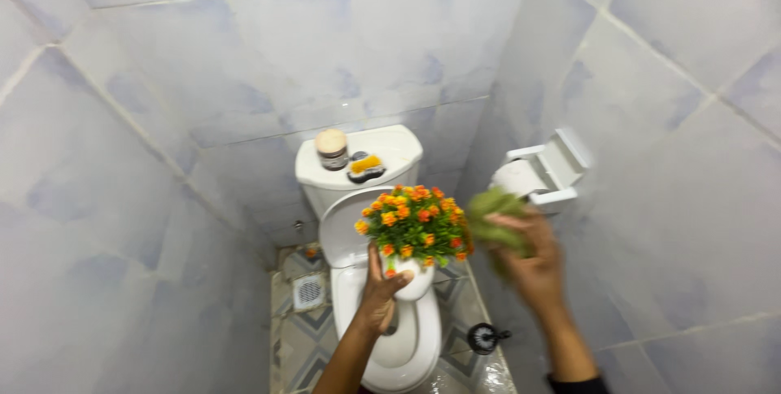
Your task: The person wipes a cloth over a towel, a brush, a plant pot, and a jar, then places the items on a window sill and a toilet tank.
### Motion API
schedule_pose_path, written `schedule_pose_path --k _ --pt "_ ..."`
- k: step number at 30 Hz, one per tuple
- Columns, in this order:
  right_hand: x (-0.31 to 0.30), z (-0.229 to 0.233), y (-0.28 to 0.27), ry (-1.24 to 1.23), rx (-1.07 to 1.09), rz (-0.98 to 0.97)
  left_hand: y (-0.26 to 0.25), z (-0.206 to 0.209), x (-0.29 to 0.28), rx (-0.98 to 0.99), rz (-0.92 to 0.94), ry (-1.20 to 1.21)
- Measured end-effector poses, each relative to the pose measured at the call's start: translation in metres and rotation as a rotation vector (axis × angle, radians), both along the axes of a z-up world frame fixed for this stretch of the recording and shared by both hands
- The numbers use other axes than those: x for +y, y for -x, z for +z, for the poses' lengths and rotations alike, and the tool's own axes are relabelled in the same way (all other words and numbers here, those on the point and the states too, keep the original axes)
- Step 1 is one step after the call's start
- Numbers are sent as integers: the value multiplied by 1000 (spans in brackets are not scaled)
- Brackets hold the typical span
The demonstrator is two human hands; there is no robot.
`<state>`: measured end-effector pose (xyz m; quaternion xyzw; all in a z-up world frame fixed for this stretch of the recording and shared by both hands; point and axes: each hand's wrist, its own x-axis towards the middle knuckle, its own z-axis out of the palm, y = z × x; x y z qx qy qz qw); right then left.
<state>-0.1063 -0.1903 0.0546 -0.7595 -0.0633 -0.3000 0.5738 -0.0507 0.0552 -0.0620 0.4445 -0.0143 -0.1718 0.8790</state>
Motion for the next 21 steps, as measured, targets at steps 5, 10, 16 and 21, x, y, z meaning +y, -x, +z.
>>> schedule_pose_path --k 5,10,16,21 --pt "28 -15 -5 414 -75 -30 2 0 -9 109 -13 183" --pt "-9 -23 -1 383 176 -123 9 -2 -2 85 -5 74" --pt "-17 -6 4 140 102 -107 25 6 -2 -33 -41 -69" --pt "-8 -24 -10 141 89 -12 27 16 0 -59 -69 -8"
